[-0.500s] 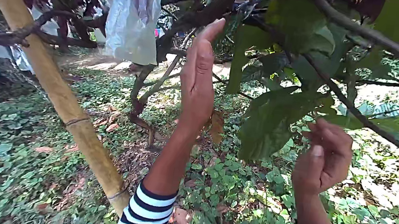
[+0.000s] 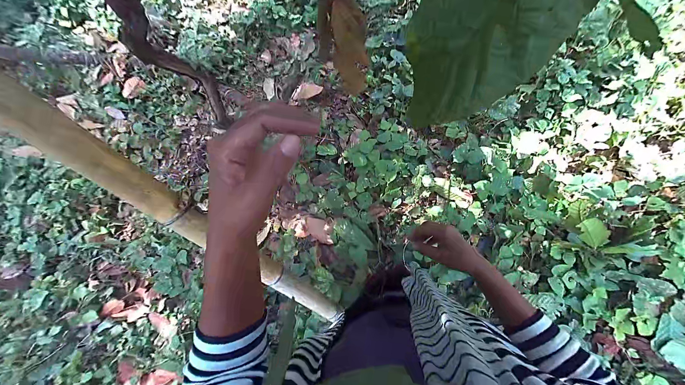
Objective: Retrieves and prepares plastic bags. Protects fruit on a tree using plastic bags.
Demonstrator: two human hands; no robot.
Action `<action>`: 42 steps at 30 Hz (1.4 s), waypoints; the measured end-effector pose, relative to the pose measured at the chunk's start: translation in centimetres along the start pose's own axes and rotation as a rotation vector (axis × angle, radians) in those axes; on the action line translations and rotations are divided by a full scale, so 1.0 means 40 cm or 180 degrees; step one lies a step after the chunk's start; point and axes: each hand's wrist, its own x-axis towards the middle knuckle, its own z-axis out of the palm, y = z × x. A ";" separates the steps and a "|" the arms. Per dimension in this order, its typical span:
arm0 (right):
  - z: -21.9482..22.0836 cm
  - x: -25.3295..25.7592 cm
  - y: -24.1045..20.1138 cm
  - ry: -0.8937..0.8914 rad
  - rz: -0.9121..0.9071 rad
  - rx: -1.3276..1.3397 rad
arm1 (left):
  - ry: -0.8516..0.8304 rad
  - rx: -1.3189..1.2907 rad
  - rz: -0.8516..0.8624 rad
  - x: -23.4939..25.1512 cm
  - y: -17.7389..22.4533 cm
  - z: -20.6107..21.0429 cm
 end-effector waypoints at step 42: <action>0.262 0.096 0.060 -0.3173 0.0513 -0.1898 | -0.2315 -0.0389 -0.4129 -0.590 -0.341 0.301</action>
